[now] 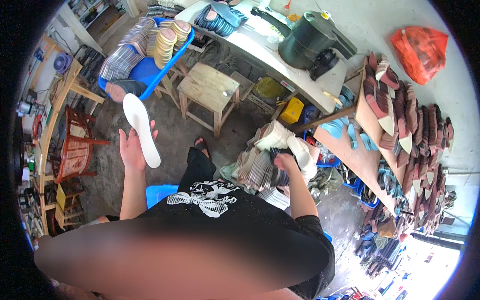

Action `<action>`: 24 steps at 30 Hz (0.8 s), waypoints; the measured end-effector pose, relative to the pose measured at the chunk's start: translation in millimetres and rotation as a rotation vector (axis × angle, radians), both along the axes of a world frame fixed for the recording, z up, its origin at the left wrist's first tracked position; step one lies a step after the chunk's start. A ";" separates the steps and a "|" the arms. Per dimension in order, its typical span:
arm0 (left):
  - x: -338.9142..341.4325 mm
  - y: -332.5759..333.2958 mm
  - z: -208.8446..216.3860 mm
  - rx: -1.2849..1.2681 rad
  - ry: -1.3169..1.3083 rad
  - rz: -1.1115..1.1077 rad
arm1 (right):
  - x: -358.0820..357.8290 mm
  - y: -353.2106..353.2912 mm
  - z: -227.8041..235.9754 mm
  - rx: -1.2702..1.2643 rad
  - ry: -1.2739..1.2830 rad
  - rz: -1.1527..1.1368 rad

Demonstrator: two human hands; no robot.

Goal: The recorder applies adhesive to various shoe insole components using a brush and then fits them into shoe lasts or finished shoe parts.

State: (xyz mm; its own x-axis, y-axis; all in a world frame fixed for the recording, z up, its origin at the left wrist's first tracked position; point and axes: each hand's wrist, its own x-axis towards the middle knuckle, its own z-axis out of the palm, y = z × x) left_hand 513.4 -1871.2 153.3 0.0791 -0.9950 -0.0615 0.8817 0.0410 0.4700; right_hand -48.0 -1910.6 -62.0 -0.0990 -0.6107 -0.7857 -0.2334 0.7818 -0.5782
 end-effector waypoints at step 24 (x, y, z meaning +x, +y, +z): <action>78.2 -375.2 -123.5 0.395 -0.109 -0.079 | 303.1 -667.6 -14.7 -0.616 -0.327 -0.419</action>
State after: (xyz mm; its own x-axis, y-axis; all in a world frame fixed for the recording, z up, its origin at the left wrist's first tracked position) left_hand 591.7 -2246.5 29.8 0.0303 -0.8997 -0.4355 0.8192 -0.2273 0.5266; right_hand 255.2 -2578.2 -76.7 -0.2395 -0.9059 -0.3492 0.2630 0.2857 -0.9215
